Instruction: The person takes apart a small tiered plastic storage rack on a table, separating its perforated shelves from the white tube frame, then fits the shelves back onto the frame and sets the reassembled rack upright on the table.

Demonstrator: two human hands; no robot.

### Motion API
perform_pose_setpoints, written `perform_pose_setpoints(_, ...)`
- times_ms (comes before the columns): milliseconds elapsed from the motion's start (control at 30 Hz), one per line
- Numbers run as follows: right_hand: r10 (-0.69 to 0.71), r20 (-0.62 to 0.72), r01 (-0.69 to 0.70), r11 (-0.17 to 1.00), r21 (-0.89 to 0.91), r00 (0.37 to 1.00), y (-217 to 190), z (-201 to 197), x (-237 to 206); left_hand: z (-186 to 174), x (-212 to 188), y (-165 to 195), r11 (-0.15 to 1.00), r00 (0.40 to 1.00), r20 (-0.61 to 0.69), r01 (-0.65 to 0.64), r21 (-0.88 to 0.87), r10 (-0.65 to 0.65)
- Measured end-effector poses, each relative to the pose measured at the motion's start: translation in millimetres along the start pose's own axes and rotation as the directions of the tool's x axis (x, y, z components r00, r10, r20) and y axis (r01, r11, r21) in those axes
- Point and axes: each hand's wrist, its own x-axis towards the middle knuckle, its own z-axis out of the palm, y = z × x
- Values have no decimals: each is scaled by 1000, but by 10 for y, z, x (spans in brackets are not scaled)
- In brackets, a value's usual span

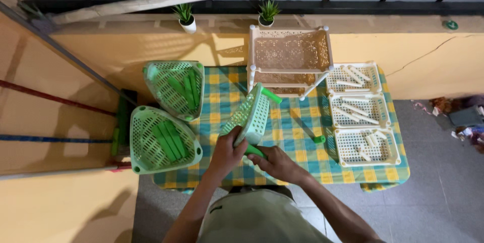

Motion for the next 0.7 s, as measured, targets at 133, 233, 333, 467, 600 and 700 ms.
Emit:
perform_pose_setpoints(133,-36,-58,41,996,74,998,-154,-56,11,-65,88,165,993,1000,-1,-6,120,6)
perform_pose_setpoints(233,-48,2,48,997,61,999,-240,-208,2,-58,98,288,993,1000,-5,16,118,-15)
perform_pose_setpoints(333,-15,58,15,1000,-4,998,-296,-357,-13,-15,101,368,996,998,-20,54,69,-52)
perform_pose_setpoints(467,-28,23,27,1000,11,999,-326,-414,-27,42,152,373,995,997,-62,56,87,-51)
perform_pose_setpoints(600,-2,15,1,999,44,1000,-239,-406,-38,102,171,336,990,998,-61,30,135,-21)
perform_pose_setpoints(700,50,114,-54,998,32,992,-8,-523,-50,88,265,292,985,993,-78,-73,154,86)
